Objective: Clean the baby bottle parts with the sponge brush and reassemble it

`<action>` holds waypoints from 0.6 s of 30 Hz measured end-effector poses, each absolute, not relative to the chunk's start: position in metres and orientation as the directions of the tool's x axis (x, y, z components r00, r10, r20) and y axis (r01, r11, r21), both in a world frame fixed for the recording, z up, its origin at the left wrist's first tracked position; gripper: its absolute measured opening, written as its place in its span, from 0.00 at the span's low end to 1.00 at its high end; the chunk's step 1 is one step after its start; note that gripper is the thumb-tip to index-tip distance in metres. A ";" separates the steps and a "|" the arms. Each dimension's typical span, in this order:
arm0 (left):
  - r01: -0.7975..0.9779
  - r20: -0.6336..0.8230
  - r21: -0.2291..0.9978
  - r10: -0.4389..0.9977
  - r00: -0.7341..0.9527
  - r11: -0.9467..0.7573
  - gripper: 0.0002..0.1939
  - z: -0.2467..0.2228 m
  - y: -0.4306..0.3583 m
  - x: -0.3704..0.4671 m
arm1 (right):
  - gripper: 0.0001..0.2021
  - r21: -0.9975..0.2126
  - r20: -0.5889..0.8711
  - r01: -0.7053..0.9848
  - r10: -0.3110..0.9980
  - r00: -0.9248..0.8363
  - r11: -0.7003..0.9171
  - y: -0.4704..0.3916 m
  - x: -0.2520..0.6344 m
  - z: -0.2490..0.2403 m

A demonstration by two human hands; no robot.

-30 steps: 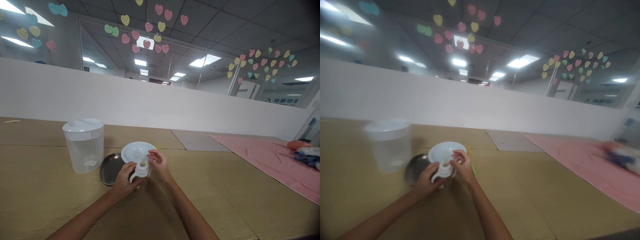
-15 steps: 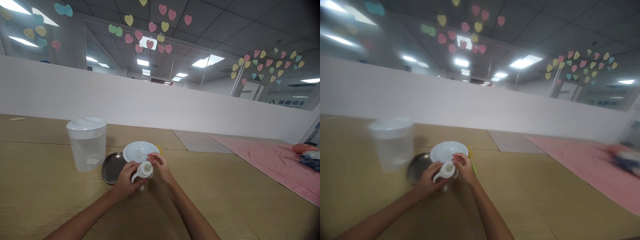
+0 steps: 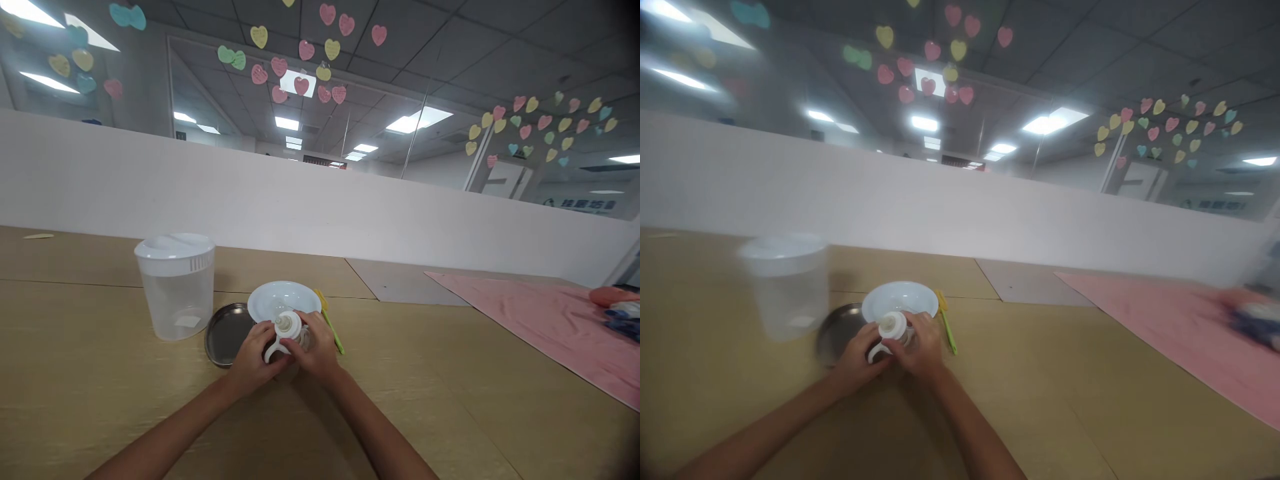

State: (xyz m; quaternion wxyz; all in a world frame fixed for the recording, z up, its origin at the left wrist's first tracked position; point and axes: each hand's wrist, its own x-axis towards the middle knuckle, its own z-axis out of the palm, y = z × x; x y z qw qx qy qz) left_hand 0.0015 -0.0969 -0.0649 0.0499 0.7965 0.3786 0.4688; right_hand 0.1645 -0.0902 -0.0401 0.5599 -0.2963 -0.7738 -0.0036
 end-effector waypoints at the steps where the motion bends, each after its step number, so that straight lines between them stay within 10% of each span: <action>1: 0.559 0.710 0.432 0.649 0.273 -0.708 0.20 -0.065 -0.097 0.001 | 0.22 -0.331 0.871 0.468 0.456 -0.181 0.819 -0.090 0.164 -0.041; 9: 0.550 0.719 0.407 0.628 0.299 -0.729 0.21 -0.064 -0.097 0.001 | 0.23 -0.503 0.821 0.450 0.570 -0.015 0.738 -0.088 0.164 -0.046; 18: 0.550 0.675 0.430 0.659 0.332 -0.716 0.24 -0.058 -0.101 0.001 | 0.27 -0.681 0.703 0.028 0.642 0.307 0.732 -0.090 0.163 -0.035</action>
